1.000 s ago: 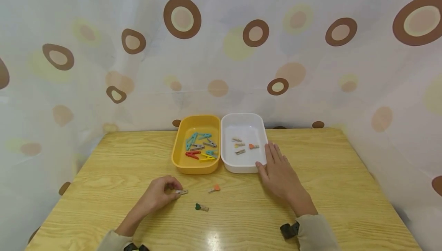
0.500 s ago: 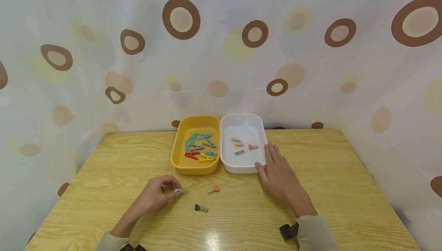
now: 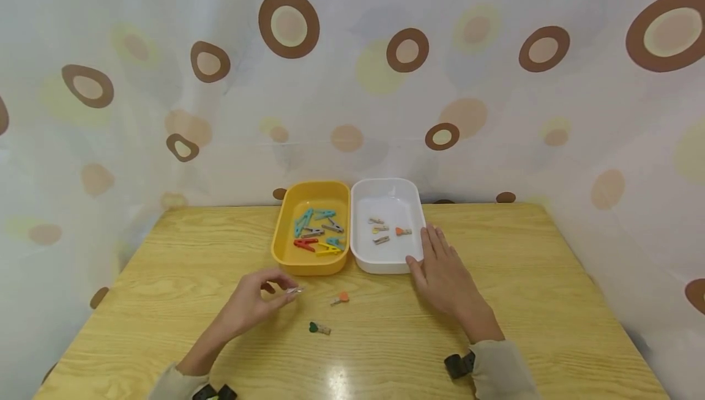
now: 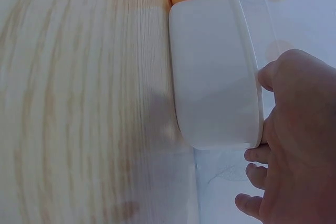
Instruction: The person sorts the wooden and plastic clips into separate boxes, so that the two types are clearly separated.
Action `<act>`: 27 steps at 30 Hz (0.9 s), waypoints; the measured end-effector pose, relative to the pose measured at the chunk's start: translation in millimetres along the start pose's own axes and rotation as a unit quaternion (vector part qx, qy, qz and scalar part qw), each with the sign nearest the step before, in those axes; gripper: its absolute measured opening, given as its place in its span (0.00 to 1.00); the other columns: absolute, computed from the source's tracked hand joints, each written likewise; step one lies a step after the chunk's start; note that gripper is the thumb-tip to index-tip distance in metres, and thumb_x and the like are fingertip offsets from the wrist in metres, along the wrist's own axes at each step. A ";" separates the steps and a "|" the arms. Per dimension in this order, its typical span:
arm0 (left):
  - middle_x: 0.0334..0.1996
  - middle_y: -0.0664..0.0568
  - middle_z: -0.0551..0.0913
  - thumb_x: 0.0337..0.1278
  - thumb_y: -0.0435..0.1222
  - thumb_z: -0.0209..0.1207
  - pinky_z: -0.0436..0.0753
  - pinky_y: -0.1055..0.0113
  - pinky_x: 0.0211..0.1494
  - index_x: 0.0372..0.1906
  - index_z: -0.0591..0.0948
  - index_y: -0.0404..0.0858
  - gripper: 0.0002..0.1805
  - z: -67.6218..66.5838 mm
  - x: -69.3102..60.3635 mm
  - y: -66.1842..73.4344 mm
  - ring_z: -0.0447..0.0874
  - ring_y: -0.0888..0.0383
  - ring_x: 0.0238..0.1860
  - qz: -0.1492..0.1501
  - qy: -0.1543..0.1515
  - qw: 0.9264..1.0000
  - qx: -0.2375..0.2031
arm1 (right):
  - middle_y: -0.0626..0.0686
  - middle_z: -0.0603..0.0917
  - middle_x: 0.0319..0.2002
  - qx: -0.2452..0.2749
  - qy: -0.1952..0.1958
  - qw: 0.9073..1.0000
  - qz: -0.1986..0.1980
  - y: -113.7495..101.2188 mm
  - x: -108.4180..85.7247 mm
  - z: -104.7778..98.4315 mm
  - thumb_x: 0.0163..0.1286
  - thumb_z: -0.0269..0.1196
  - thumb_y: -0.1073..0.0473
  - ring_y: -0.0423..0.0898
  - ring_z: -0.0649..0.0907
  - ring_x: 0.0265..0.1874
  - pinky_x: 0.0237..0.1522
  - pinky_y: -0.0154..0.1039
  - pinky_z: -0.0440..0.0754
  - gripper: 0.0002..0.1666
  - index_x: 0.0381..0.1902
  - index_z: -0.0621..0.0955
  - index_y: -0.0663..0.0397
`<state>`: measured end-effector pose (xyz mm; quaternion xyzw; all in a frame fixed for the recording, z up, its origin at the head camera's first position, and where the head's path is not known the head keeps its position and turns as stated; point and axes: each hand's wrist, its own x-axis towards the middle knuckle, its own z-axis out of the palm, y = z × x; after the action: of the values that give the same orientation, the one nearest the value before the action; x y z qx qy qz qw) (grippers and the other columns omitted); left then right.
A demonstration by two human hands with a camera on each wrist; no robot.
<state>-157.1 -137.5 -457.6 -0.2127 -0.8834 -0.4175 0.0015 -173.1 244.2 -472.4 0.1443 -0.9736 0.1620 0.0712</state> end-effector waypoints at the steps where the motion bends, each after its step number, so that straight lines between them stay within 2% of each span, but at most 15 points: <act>1: 0.36 0.63 0.85 0.61 0.34 0.71 0.82 0.59 0.44 0.39 0.87 0.47 0.05 -0.3 1.8 2.9 0.83 0.57 0.42 0.005 0.000 1.000 -0.003 | 0.72 0.50 0.79 0.000 0.000 1.000 0.000 0.3 0.2 -0.2 0.85 0.43 0.44 0.70 0.52 0.78 0.71 0.69 0.59 0.43 0.79 0.50 0.76; 8: 0.39 0.59 0.86 0.62 0.34 0.70 0.84 0.53 0.46 0.42 0.87 0.45 0.06 3.8 23.7 22.7 0.85 0.54 0.43 0.048 0.003 0.998 -0.030 | 0.71 0.50 0.79 -0.002 0.001 1.000 -0.002 2.9 1.2 0.5 0.85 0.43 0.44 0.70 0.52 0.78 0.72 0.69 0.59 0.44 0.79 0.50 0.75; 12: 0.40 0.58 0.86 0.62 0.34 0.70 0.84 0.51 0.47 0.43 0.87 0.43 0.06 8.9 38.2 29.9 0.85 0.52 0.44 0.058 0.013 0.997 -0.049 | 0.71 0.50 0.79 0.003 -0.001 1.000 -0.002 2.3 1.5 0.1 0.85 0.43 0.44 0.70 0.52 0.78 0.72 0.69 0.58 0.44 0.79 0.50 0.75; 17: 0.41 0.57 0.86 0.64 0.35 0.70 0.84 0.54 0.47 0.43 0.87 0.43 0.05 17.3 56.5 34.1 0.84 0.54 0.45 0.081 0.019 0.996 -0.042 | 0.71 0.50 0.79 0.003 -0.001 1.000 -0.001 1.8 0.7 0.1 0.85 0.43 0.43 0.69 0.52 0.78 0.71 0.69 0.58 0.44 0.79 0.50 0.74; 21: 0.41 0.54 0.86 0.63 0.34 0.70 0.85 0.51 0.46 0.44 0.88 0.41 0.06 26.5 72.5 33.8 0.85 0.52 0.45 0.103 0.031 0.993 -0.043 | 0.72 0.50 0.79 0.004 0.000 1.000 -0.002 1.0 1.2 -0.7 0.85 0.44 0.43 0.70 0.53 0.78 0.71 0.69 0.59 0.44 0.79 0.50 0.75; 27: 0.42 0.51 0.86 0.65 0.33 0.68 0.85 0.54 0.46 0.45 0.87 0.39 0.06 37.5 91.2 37.4 0.85 0.49 0.45 0.116 0.036 0.992 -0.039 | 0.72 0.51 0.79 0.002 -0.002 1.000 -0.003 0.5 1.0 -0.7 0.84 0.44 0.43 0.70 0.54 0.77 0.70 0.70 0.59 0.44 0.79 0.51 0.75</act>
<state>-219.3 -54.6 -438.0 -0.2989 -0.8352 -0.4557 0.0736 -174.1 244.6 -471.6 0.1477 -0.9729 0.1637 0.0694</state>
